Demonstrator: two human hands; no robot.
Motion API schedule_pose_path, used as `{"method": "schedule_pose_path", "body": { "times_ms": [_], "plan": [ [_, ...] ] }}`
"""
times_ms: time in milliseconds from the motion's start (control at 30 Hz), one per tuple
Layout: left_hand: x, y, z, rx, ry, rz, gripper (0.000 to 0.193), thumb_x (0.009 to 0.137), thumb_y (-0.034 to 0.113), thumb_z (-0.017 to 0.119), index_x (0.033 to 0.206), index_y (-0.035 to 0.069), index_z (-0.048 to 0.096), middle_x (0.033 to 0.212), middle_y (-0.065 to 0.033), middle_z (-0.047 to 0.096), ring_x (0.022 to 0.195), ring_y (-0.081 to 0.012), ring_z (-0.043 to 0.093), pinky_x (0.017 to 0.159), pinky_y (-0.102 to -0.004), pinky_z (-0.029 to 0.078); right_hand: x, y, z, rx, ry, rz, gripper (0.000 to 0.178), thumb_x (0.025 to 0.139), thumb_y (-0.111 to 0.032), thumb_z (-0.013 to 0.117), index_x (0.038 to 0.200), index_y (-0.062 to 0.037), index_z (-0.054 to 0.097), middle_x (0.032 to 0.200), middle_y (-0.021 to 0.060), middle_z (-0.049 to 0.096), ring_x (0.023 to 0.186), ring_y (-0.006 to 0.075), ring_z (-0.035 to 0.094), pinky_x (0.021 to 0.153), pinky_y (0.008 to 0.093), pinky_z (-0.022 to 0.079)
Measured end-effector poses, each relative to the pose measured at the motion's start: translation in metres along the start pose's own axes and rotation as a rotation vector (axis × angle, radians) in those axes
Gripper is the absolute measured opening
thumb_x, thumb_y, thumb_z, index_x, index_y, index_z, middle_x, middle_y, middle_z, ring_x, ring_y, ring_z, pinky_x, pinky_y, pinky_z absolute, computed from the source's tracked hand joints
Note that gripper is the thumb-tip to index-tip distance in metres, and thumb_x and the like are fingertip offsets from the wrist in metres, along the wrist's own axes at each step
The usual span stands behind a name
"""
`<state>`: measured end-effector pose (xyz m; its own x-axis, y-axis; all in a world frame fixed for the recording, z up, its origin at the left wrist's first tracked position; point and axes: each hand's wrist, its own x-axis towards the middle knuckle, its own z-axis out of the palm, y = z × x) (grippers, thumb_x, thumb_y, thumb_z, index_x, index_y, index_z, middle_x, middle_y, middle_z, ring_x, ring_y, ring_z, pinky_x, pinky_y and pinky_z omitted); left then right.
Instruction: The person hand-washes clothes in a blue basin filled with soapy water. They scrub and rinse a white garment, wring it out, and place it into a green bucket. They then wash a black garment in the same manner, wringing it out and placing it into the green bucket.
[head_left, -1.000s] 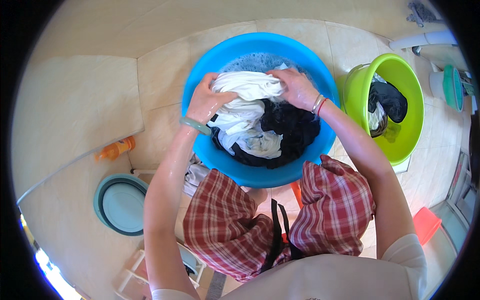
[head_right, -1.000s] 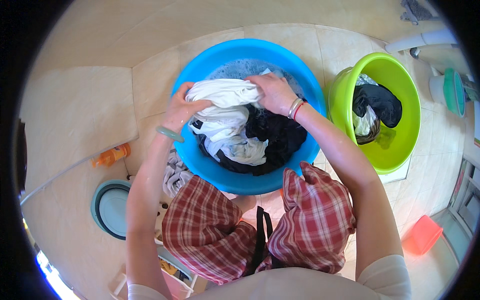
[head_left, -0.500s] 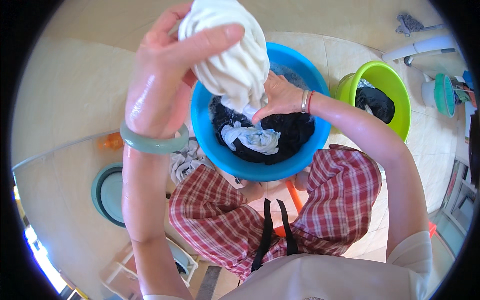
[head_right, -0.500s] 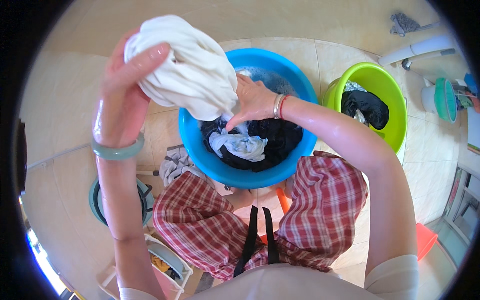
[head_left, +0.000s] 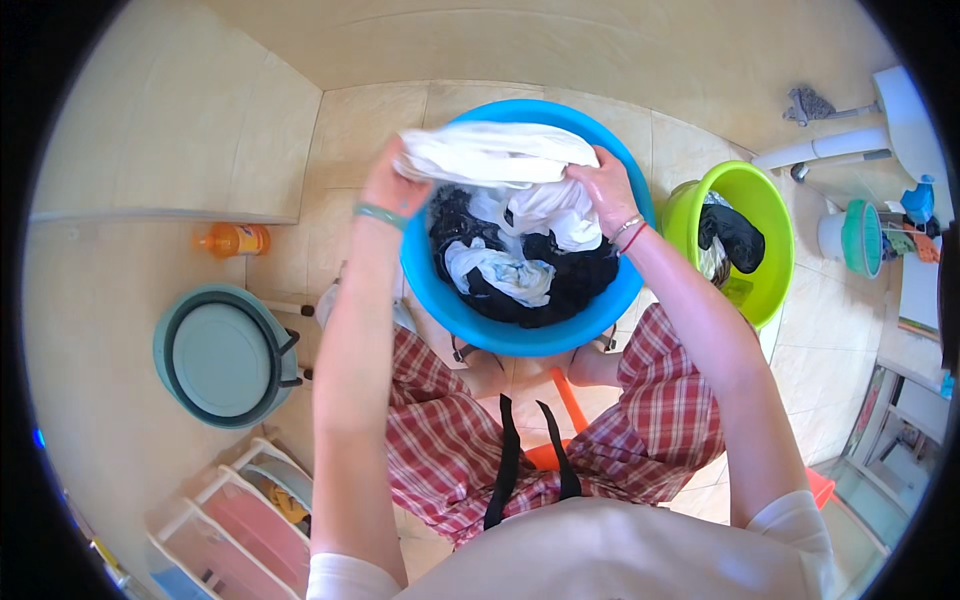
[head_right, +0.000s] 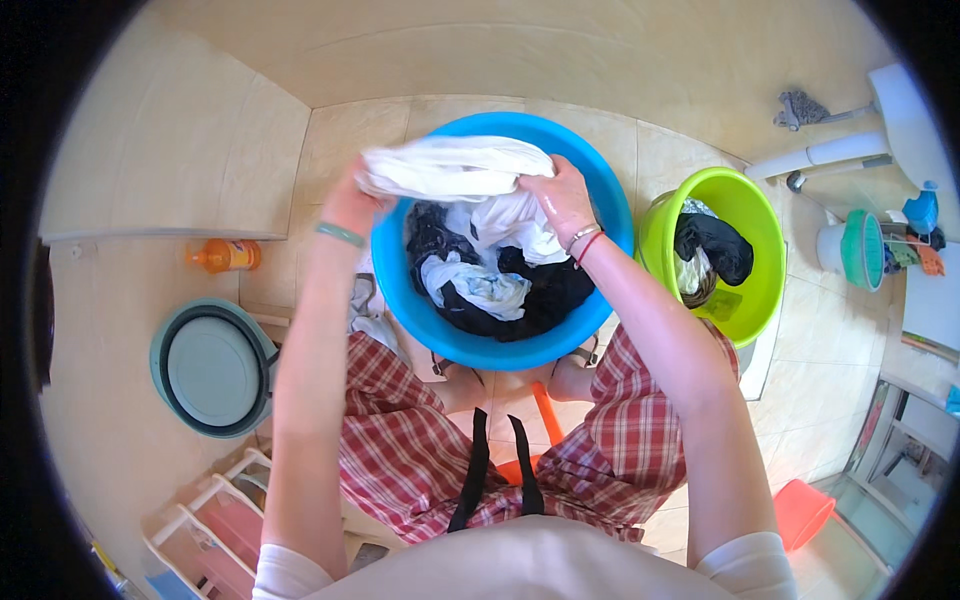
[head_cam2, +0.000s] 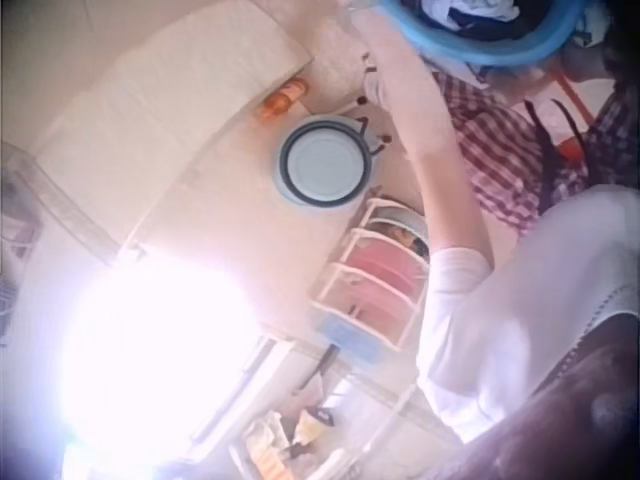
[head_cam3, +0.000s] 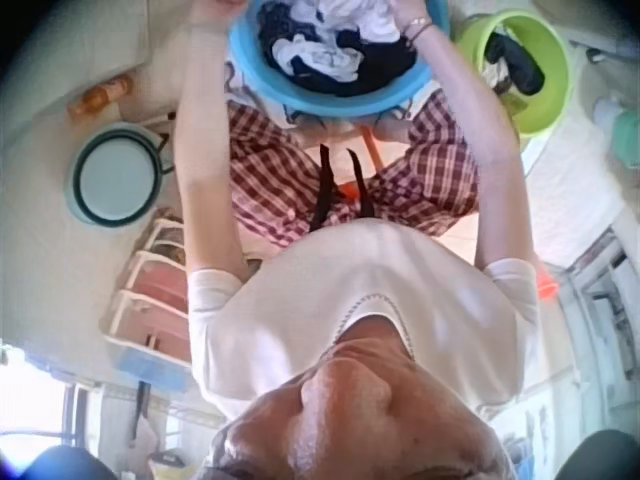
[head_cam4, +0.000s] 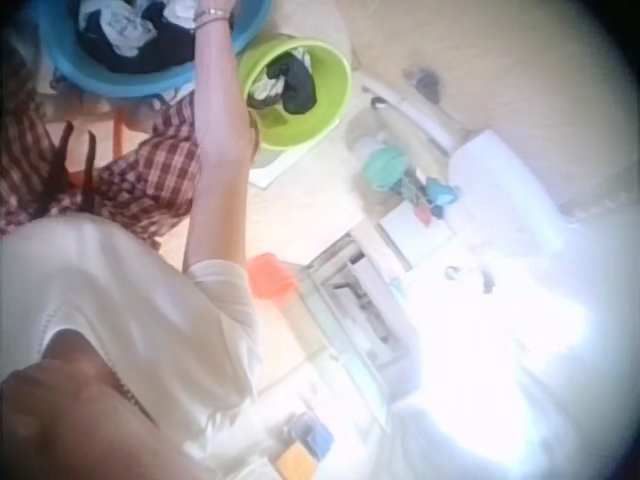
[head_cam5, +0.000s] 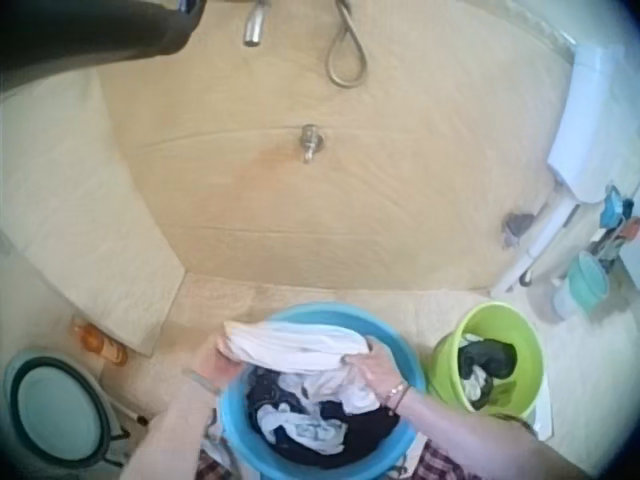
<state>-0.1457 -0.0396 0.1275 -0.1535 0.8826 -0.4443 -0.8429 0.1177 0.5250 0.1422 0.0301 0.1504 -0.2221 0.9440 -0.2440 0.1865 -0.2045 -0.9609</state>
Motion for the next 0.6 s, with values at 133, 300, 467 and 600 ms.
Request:
{"method": "schedule_pose_path", "body": {
  "times_ms": [133, 300, 467, 600],
  "plan": [
    [-0.008, -0.122, -0.031, -0.079, 0.368, -0.293, 0.100, 0.083, 0.053, 0.071, 0.153, 0.005, 0.018, 0.153, -0.0193, 0.027, 0.136, -0.0402, 0.034, 0.108, -0.0596, 0.034, -0.004, 0.005, -0.005, 0.102, 0.099, -0.010, 0.040, 0.074, -0.009, 0.074, 0.110, 0.0036, 0.062, 0.105, 0.0122, 0.068, 0.096, 0.0193, 0.063, 0.084, 0.0311, 0.050],
    [-0.087, -0.190, 0.028, -0.273, 0.235, -0.456, 0.131, 0.063, 0.078, 0.072, 0.155, 0.008, 0.010, 0.153, -0.0282, 0.015, 0.140, -0.0453, 0.024, 0.107, -0.0690, 0.027, -0.025, 0.017, 0.007, 0.188, 0.207, -0.068, 0.043, 0.076, -0.002, 0.071, 0.117, 0.0036, 0.056, 0.107, 0.0111, 0.066, 0.097, 0.0173, 0.062, 0.082, 0.0302, 0.051],
    [-0.098, -0.194, 0.054, -0.579, -0.061, -0.412, 0.130, 0.064, 0.083, 0.065, 0.155, 0.009, 0.008, 0.157, -0.0235, 0.018, 0.142, -0.0443, 0.026, 0.113, -0.0585, 0.029, -0.091, -0.015, 0.027, 0.232, 0.195, 0.129, 0.040, 0.081, -0.004, 0.072, 0.118, -0.0018, 0.057, 0.110, 0.0127, 0.066, 0.099, 0.0203, 0.065, 0.080, 0.0328, 0.053],
    [-0.082, -0.180, 0.072, -0.860, -0.405, -0.233, 0.067, 0.094, 0.059, 0.052, 0.138, 0.009, 0.049, 0.138, -0.0097, 0.055, 0.125, -0.0294, 0.053, 0.107, -0.0489, 0.041, -0.137, -0.007, 0.018, -0.607, 0.102, -0.424, 0.041, 0.075, -0.005, 0.074, 0.113, -0.0025, 0.059, 0.107, 0.0108, 0.065, 0.102, 0.0243, 0.062, 0.090, 0.0404, 0.046]
  ]
}}
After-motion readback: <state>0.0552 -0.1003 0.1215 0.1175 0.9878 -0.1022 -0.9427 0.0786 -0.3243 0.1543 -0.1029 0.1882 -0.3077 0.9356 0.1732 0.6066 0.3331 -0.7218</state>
